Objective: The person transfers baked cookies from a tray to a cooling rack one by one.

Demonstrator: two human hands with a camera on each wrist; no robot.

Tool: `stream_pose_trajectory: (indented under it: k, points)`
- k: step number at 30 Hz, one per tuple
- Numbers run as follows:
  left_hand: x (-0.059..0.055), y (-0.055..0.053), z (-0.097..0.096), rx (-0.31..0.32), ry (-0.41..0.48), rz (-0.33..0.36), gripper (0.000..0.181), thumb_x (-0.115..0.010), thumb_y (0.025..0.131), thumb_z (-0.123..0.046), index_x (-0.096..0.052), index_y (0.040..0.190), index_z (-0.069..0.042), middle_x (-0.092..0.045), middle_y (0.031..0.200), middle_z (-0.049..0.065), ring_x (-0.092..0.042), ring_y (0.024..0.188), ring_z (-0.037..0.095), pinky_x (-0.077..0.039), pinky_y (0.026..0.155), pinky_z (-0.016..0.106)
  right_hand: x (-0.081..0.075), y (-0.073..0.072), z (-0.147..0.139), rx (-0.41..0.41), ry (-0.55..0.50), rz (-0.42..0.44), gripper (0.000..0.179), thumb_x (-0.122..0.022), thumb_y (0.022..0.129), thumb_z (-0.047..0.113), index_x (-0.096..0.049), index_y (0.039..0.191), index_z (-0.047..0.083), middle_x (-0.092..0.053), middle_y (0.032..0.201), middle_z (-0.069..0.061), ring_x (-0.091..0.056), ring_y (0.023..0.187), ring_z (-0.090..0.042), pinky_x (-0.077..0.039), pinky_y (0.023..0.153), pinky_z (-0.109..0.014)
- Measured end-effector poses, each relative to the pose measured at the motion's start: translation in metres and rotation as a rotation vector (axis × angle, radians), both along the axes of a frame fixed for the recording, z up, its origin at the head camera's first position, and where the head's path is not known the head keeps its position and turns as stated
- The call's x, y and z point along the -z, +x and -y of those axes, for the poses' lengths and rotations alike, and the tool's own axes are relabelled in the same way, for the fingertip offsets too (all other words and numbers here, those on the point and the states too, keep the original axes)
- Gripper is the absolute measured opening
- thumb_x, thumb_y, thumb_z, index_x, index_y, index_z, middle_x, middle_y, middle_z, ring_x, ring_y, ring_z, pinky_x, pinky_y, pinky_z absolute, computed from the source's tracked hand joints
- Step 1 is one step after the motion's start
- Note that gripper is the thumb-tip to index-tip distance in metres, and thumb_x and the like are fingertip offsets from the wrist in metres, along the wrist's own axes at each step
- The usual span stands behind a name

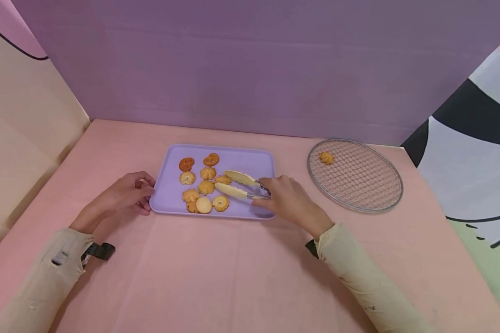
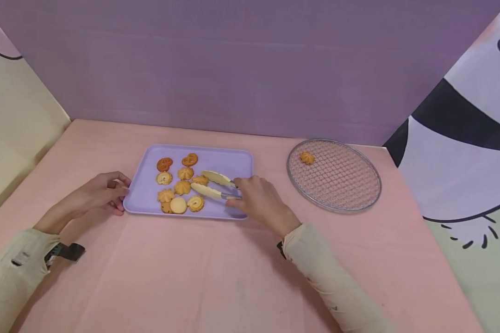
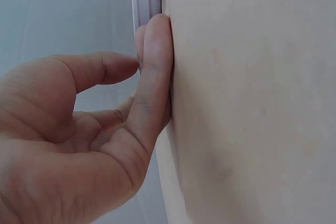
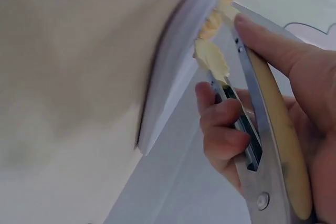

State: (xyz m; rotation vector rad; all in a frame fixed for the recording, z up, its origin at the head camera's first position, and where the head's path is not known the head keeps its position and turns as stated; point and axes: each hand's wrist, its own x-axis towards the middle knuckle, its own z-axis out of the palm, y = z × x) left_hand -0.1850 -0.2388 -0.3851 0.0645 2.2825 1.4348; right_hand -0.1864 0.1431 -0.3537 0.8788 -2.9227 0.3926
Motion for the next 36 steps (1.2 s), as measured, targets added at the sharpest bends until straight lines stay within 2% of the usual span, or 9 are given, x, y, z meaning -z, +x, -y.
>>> stream_pose_trajectory:
  k: [3, 5, 12, 17, 25, 32, 36]
  points:
    - [0.0, 0.0, 0.0, -0.002, 0.0, 0.004, 0.034, -0.048, 0.09, -0.01, -0.036, 0.117, 0.006, -0.052, 0.086, 0.021, -0.061, 0.062, 0.024, -0.056, 0.063, 0.039, -0.001, -0.001, -0.001, -0.007, -0.024, 0.047, 0.046, -0.071, 0.073, 0.041, -0.062, 0.103, 0.008, -0.05, 0.058, 0.005, -0.044, 0.05, -0.01, -0.036, 0.04, -0.023]
    - [0.0, -0.001, 0.0, -0.001, -0.006, 0.008, 0.034, -0.048, 0.09, -0.011, -0.036, 0.117, 0.005, -0.052, 0.086, 0.021, -0.061, 0.062, 0.024, -0.056, 0.063, 0.038, -0.001, -0.002, -0.002, -0.008, -0.007, 0.037, 0.048, -0.07, 0.073, 0.042, -0.062, 0.107, 0.009, -0.051, 0.059, 0.004, -0.045, 0.051, -0.01, -0.037, 0.041, -0.024]
    - [-0.001, 0.0, 0.0, 0.007, -0.014, 0.002, 0.034, -0.049, 0.09, -0.012, -0.036, 0.117, 0.005, -0.052, 0.086, 0.021, -0.061, 0.063, 0.024, -0.057, 0.063, 0.038, 0.004, 0.004, -0.009, -0.03, 0.129, -0.191, 0.055, -0.063, 0.076, 0.05, -0.058, 0.115, 0.012, -0.062, 0.077, -0.003, -0.053, 0.058, -0.013, -0.045, 0.046, -0.029]
    - [-0.003, 0.0, 0.0, 0.009, -0.016, -0.002, 0.034, -0.048, 0.09, -0.011, -0.036, 0.117, 0.006, -0.052, 0.086, 0.021, -0.061, 0.063, 0.024, -0.057, 0.063, 0.038, 0.001, 0.009, -0.016, -0.027, 0.136, -0.26, 0.055, -0.061, 0.078, 0.051, -0.057, 0.117, 0.013, -0.062, 0.075, -0.004, -0.055, 0.058, -0.015, -0.045, 0.045, -0.03]
    - [-0.002, 0.0, 0.0, 0.004, -0.013, 0.008, 0.035, -0.049, 0.09, -0.011, -0.036, 0.117, 0.006, -0.052, 0.086, 0.021, -0.061, 0.063, 0.023, -0.057, 0.064, 0.038, -0.005, 0.018, -0.033, -0.019, 0.096, -0.29, 0.056, -0.06, 0.078, 0.051, -0.057, 0.118, 0.012, -0.064, 0.077, -0.005, -0.059, 0.062, -0.016, -0.049, 0.051, -0.031]
    - [-0.001, 0.001, 0.0, 0.011, -0.002, -0.003, 0.034, -0.049, 0.089, -0.011, -0.036, 0.117, 0.006, -0.051, 0.086, 0.021, -0.061, 0.063, 0.024, -0.057, 0.063, 0.038, -0.011, 0.026, -0.047, 0.024, 0.086, -0.279, 0.059, -0.062, 0.077, 0.051, -0.056, 0.121, 0.013, -0.064, 0.078, -0.004, -0.056, 0.056, -0.013, -0.045, 0.044, -0.026]
    - [-0.001, 0.002, 0.0, 0.01, 0.004, -0.007, 0.034, -0.05, 0.089, -0.01, -0.036, 0.116, 0.006, -0.05, 0.087, 0.021, -0.061, 0.063, 0.024, -0.057, 0.063, 0.038, -0.014, 0.029, -0.055, 0.044, 0.08, -0.305, 0.058, -0.063, 0.075, 0.052, -0.057, 0.119, 0.014, -0.059, 0.069, 0.0, -0.049, 0.049, -0.008, -0.039, 0.039, -0.021]
